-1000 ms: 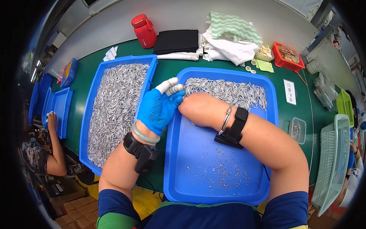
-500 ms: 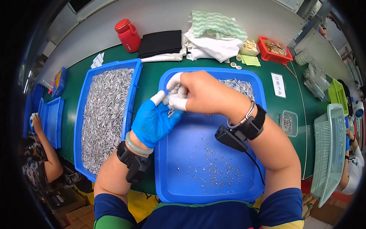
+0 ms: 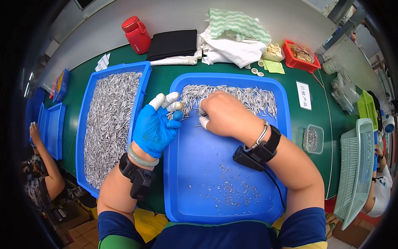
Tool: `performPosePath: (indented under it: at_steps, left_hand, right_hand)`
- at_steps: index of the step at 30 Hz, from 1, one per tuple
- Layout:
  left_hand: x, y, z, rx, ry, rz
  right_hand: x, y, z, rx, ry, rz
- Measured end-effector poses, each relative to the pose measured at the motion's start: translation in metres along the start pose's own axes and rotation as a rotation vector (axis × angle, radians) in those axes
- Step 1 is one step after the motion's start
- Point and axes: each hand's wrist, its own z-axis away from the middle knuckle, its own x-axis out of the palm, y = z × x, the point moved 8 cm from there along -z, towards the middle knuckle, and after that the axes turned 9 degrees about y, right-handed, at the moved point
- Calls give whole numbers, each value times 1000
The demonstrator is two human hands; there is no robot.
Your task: The person picks up metal pins from a blue tray, holds them against a small white pad to rotate and inspect them, and then places them back into the tray.
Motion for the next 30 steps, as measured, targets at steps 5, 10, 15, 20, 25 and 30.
performPosePath:
  at_steps: [5,10,15,20,25,30]
  left_hand:
    - [-3,0,0,8,83,-23]
    - [1,3,-2,23,55,-38]
    - [6,-3,1,-13,19,-13]
    - [5,-9,1,-14,47,-19]
    - [5,-11,3,-18,76,-59]
    - [4,-15,4,-62,1,-126]
  right_hand:
    - [18,2,-5,127,-94,55]
    - [16,-2,-5,73,-83,79]
    - [15,-14,-7,-60,-55,156]
    - [14,-29,-6,-178,4,205]
    - [15,-18,-6,-101,-47,196]
    - [15,-6,-5,20,-149,133]
